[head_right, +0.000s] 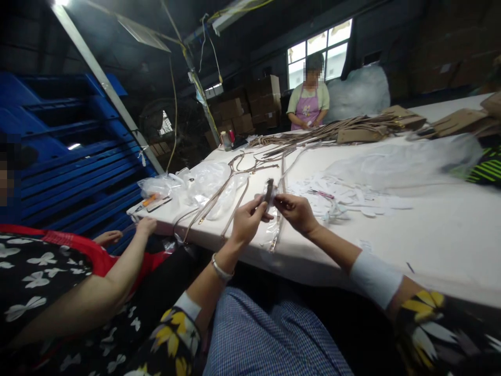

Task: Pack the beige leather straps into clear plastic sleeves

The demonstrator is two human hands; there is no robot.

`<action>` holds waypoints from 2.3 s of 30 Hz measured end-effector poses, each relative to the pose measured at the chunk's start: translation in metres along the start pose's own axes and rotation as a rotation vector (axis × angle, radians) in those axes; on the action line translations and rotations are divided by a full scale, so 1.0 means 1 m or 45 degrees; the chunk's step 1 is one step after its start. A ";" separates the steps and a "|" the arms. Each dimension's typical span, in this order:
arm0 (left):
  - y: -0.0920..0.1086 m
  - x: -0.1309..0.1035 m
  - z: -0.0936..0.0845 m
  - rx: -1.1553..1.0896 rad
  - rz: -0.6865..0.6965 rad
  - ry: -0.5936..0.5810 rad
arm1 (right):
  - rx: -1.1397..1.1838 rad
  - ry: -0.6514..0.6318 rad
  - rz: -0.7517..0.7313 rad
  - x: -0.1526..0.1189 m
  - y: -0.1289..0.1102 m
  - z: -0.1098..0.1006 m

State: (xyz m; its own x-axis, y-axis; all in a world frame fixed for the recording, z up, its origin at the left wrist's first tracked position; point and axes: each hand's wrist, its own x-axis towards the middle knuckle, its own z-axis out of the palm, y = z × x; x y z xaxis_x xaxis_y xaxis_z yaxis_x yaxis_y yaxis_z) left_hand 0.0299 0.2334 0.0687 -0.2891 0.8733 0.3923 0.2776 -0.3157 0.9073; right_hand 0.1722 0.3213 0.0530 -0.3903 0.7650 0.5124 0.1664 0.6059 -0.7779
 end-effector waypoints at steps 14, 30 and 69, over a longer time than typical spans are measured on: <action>-0.032 0.050 0.049 0.231 -0.036 -0.361 | 0.606 -0.102 0.542 -0.011 0.036 -0.039; -0.015 -0.010 0.046 0.910 0.212 -0.317 | 1.194 0.258 0.757 -0.063 0.020 0.001; -0.044 -0.046 0.055 0.794 0.169 -0.420 | 0.421 -0.120 0.670 -0.152 -0.002 -0.052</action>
State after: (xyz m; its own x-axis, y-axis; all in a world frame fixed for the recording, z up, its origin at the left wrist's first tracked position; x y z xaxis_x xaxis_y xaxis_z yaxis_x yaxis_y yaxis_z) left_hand 0.0814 0.2273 0.0022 0.0485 0.9400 0.3378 0.7916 -0.2424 0.5609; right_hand 0.2784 0.2155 -0.0040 -0.4126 0.9109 0.0074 0.0750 0.0421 -0.9963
